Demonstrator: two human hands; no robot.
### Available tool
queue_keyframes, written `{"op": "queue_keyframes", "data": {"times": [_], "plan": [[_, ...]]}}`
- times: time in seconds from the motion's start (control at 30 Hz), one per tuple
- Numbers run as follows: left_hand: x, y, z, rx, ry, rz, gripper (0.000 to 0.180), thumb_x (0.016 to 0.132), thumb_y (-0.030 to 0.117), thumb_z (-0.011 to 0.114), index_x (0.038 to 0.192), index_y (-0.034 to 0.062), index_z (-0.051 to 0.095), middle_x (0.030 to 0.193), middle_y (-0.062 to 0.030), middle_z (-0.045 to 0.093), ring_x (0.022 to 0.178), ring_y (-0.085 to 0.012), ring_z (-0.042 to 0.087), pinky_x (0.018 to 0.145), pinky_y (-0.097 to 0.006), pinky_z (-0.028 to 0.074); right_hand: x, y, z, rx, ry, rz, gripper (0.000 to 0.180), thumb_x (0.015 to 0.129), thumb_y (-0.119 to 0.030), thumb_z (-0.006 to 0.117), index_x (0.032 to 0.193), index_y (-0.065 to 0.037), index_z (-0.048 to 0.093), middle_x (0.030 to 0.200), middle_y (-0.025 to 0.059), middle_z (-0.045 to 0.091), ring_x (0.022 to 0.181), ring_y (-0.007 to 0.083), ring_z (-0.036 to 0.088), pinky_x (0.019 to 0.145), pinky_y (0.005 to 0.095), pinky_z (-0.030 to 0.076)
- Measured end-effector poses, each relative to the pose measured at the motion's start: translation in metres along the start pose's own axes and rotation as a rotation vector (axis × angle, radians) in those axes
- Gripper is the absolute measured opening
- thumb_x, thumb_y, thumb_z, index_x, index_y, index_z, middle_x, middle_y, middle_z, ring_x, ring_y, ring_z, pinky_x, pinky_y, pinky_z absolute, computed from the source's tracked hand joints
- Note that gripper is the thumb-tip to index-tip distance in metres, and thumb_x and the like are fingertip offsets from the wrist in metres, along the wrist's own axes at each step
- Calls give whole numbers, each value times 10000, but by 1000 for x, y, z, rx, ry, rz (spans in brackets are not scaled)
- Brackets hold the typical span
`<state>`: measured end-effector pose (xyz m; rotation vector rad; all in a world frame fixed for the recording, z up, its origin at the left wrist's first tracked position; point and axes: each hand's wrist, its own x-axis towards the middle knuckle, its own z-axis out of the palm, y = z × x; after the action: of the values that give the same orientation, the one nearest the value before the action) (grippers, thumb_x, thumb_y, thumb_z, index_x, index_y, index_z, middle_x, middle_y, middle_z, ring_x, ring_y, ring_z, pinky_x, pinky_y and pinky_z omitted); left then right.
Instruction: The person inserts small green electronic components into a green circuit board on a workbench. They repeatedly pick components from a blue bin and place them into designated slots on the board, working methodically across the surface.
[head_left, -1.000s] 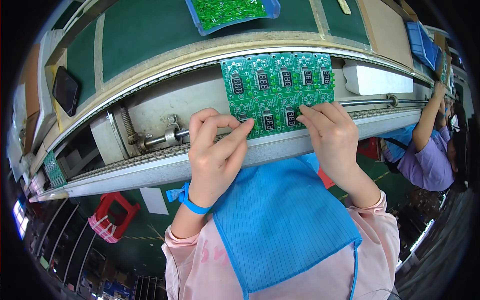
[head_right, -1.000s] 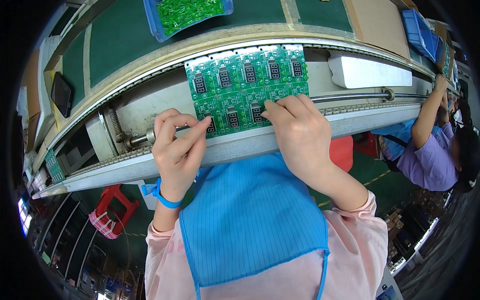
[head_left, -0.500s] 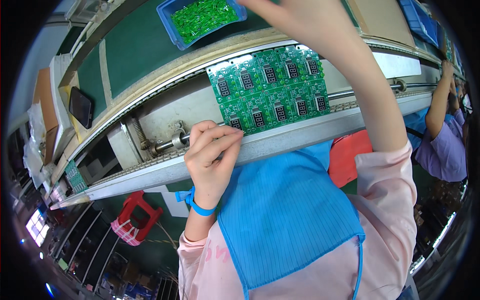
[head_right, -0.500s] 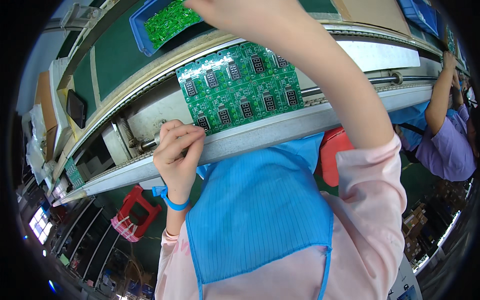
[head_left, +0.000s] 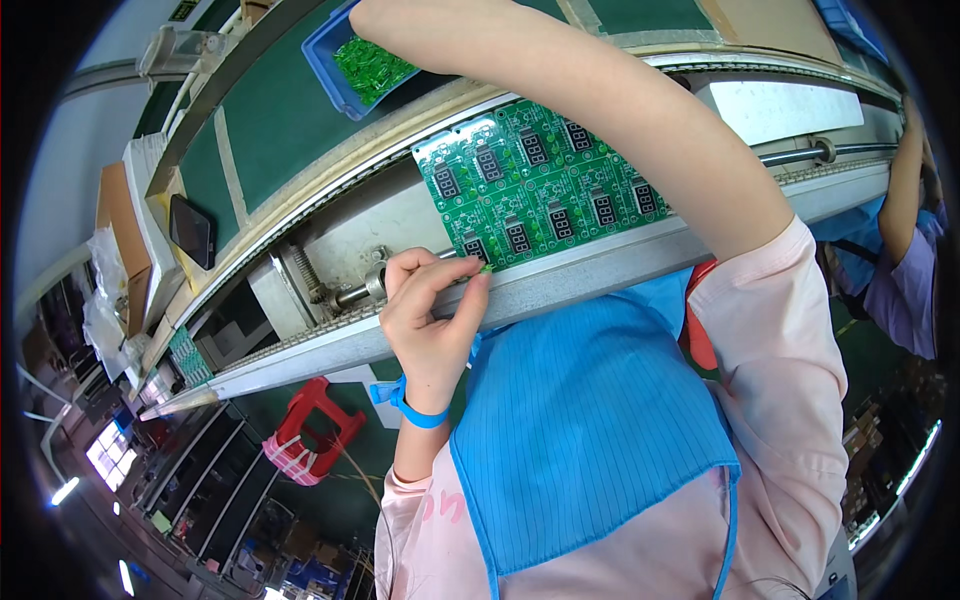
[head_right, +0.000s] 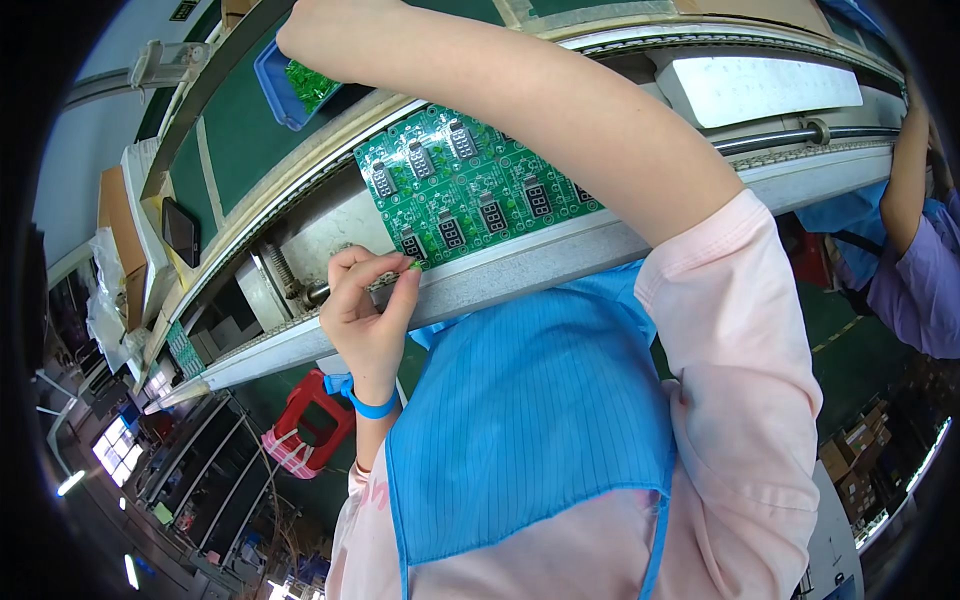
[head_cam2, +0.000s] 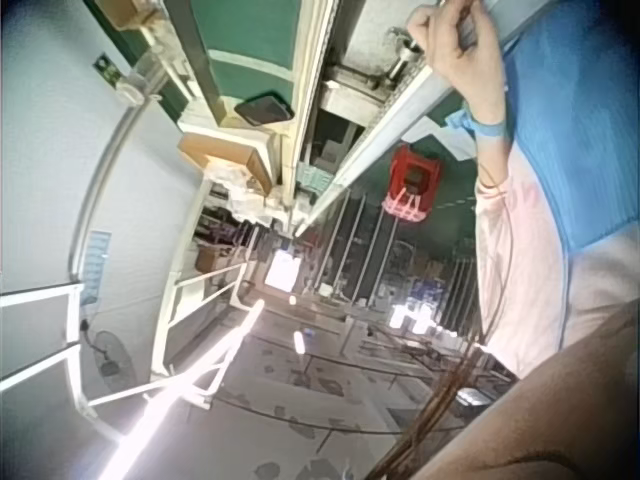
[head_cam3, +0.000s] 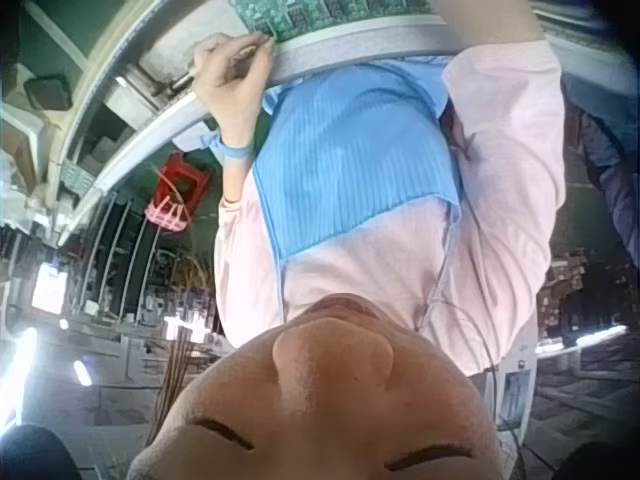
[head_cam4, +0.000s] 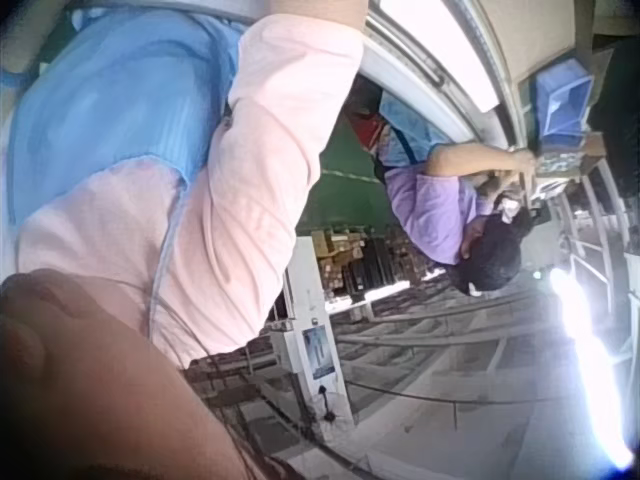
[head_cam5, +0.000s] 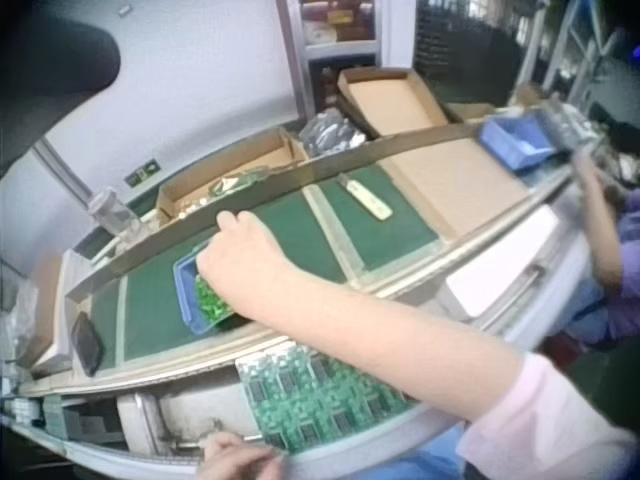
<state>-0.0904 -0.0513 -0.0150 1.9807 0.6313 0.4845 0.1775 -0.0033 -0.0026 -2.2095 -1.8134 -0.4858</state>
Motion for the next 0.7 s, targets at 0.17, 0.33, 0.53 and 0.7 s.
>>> {"op": "queue_keyframes", "data": {"times": [0.17,0.33,0.53,0.7], "plan": [[8,9,2,286,-25,172,204,720,-31,766,910,45,747,861,-52,715,908,-224,545,814,-329,448,-2,-1,-1,45,39,32,127,789,-148,630,780,-89,742,812,83,715,957,251,600,775,369,448],[8,11,5,352,-38,181,220,712,-20,778,916,59,751,836,-40,720,907,-225,540,807,-328,447,-2,-4,-10,111,-54,52,135,806,-144,631,848,-88,746,892,81,721,993,254,604,801,390,439],[10,17,5,464,-61,203,252,706,-23,779,942,61,751,817,-18,719,897,-223,532,793,-329,452,-2,-9,-12,145,-62,89,154,819,-142,623,894,-94,749,930,74,722,1023,255,599,819,404,432],[13,21,5,485,-82,188,273,697,-24,783,956,57,755,813,-8,720,884,-208,522,779,-320,453,-8,-11,-9,179,-32,87,170,833,-152,610,910,-91,748,929,74,721,1027,253,599,817,409,433]]}}
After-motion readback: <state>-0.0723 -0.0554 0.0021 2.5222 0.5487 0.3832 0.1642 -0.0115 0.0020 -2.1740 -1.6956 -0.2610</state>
